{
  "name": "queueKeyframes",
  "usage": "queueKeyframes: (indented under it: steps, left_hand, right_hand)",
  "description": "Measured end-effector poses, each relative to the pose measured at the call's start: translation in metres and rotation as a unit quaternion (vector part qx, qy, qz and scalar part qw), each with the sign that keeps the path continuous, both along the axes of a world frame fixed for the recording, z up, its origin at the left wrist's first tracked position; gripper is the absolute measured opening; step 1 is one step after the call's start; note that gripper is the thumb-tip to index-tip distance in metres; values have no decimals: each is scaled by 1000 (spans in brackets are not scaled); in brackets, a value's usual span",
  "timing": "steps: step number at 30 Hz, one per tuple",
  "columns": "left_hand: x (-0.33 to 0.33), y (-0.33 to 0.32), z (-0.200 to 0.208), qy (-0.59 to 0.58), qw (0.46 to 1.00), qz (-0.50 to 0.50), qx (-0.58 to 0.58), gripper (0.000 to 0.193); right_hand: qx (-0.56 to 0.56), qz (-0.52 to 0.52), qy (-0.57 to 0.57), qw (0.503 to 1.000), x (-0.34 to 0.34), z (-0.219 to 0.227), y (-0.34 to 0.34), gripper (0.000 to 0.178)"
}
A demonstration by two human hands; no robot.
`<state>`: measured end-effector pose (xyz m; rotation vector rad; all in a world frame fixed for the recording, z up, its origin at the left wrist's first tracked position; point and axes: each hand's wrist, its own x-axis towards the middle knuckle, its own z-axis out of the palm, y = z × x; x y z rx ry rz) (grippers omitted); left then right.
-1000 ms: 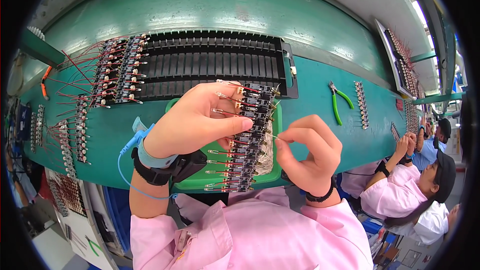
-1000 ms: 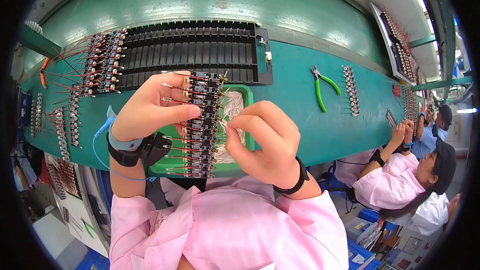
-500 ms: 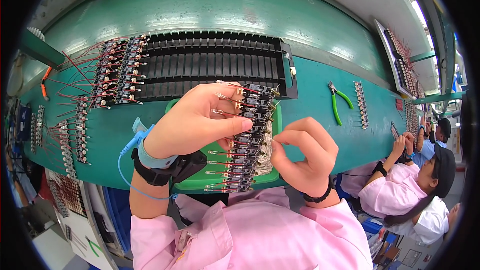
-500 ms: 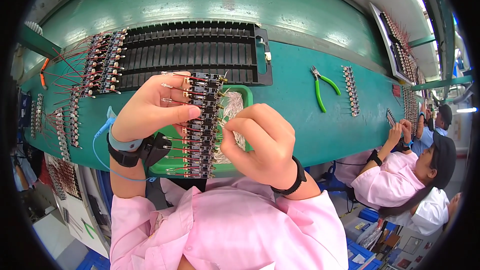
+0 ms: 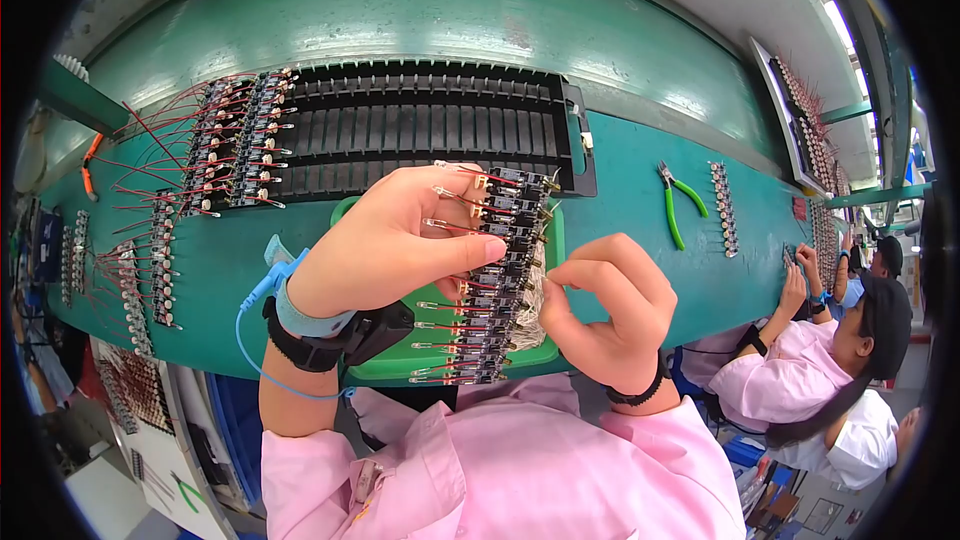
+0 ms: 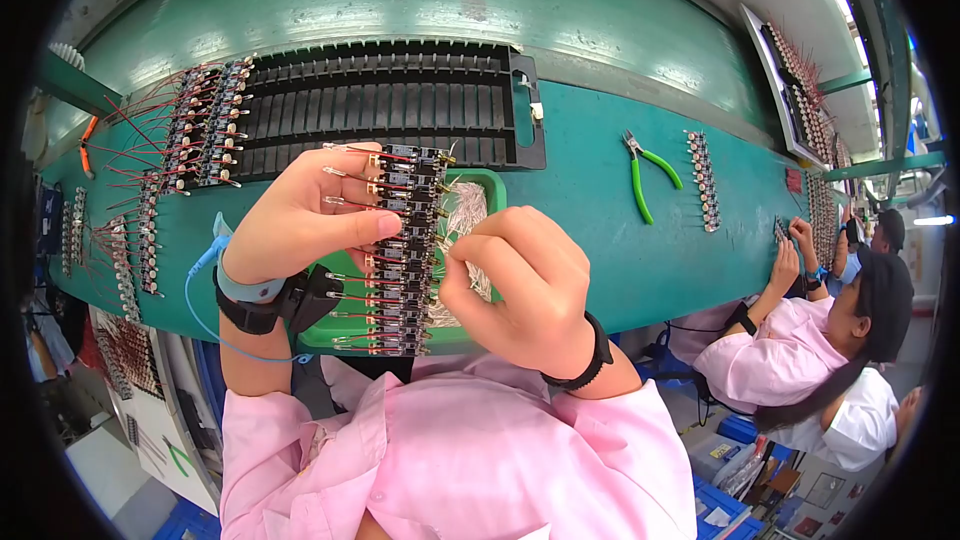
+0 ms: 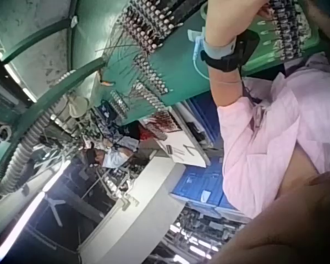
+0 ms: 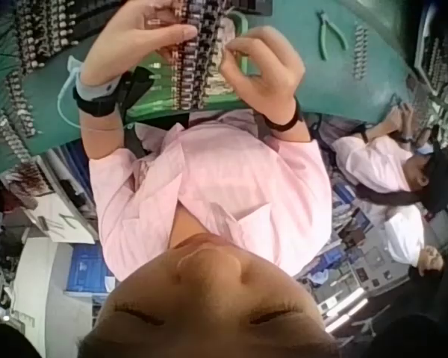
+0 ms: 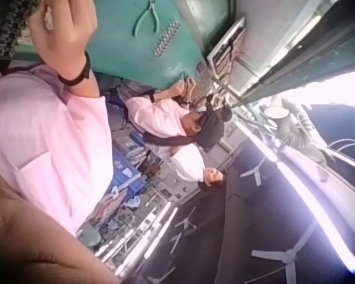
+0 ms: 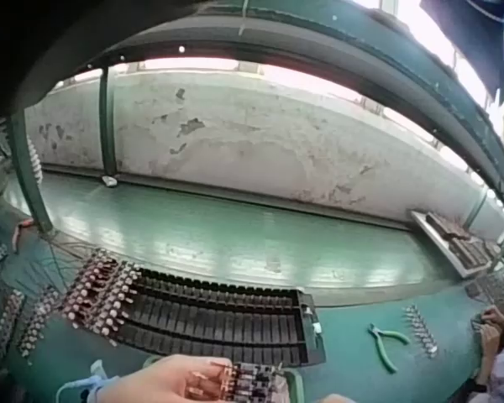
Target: The person picks up a circuit board strip and inserts small metal pins into the boards by hand. After filling the strip, the person sets it down on the table and picks up another strip to repeat the process.
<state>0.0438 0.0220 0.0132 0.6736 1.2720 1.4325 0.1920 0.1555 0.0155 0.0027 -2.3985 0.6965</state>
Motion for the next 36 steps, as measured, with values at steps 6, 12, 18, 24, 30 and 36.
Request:
queueKeyframes:
  steps: [6, 12, 18, 24, 30, 36]
  left_hand:
    - [1, 0, -1, 8, 1000, 0, -6, 20]
    - [0, -1, 2, -7, 1000, 3, 3, 16]
    - [0, -2, 0, -4, 1000, -17, 15, 19]
    - [1, -1, -3, -12, 999, -25, 21, 21]
    - [-3, -4, -1, 2, 1000, 7, 20, 22]
    - [-5, -3, -5, 24, 999, 36, 25, 23]
  right_hand:
    - [22, 2, -1, 1000, -2, 0, -2, 17]
    - [-11, 1, -10, 1000, 0, -2, 0, 16]
    - [-95, 24, -23, 995, -2, -2, 2, 18]
    - [-53, 24, -12, 998, 1, -2, 6, 17]
    - [-47, 5, -79, 996, 9, -12, 9, 18]
    - [76, 131, -269, 951, 21, -35, 8, 13]
